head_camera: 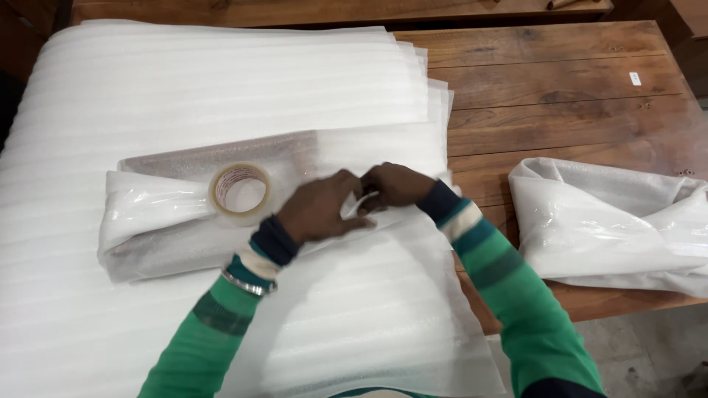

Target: The recorder is wrapping wooden table legs in foam sheets and securing them with adhesive tape.

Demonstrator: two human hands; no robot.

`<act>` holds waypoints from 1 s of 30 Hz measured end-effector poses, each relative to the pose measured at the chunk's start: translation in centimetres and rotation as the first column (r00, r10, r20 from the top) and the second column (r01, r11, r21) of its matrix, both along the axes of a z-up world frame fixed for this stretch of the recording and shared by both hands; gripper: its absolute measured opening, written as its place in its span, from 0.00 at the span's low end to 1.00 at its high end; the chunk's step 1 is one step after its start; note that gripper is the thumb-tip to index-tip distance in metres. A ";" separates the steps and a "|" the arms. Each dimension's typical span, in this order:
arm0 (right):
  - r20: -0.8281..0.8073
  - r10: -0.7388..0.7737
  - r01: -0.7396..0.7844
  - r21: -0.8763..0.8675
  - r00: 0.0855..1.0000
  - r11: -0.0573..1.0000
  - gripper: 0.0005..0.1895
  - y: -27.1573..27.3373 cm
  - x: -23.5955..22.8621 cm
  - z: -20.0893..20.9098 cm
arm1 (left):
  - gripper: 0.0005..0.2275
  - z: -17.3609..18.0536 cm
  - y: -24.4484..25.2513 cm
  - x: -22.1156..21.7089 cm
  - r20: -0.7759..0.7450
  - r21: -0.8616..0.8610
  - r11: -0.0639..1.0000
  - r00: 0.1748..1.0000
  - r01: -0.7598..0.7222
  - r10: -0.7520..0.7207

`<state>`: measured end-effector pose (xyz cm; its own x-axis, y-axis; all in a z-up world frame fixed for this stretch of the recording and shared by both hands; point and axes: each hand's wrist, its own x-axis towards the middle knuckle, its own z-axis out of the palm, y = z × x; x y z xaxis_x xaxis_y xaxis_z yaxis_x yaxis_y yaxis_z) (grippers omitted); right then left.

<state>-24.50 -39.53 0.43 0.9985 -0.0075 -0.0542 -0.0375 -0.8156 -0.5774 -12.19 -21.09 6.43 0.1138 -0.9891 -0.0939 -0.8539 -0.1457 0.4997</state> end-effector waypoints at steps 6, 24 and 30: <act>-0.441 -0.094 0.102 -0.005 0.893 0.995 0.17 -2.0 4.1 2.0 | 0.16 -5.2 1.7 -2.9 0.320 -0.296 0.946 0.947 0.130 -0.030; 0.394 -0.258 0.409 -0.372 0.882 0.833 0.08 6.8 -3.3 0.1 | 0.06 -6.0 1.7 -3.8 0.321 -0.375 0.926 0.931 -0.047 0.177; 0.337 -0.176 0.323 -0.450 0.925 0.833 0.10 6.3 -5.2 -0.2 | 0.07 -7.7 1.4 -3.3 0.413 -0.289 0.957 0.906 0.038 0.089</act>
<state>-29.72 -33.20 0.22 0.9320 -0.2107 0.2949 -0.1816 -0.9756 -0.1230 -15.53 -19.73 -1.31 0.1049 -0.9621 0.2519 -0.9897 -0.0762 0.1210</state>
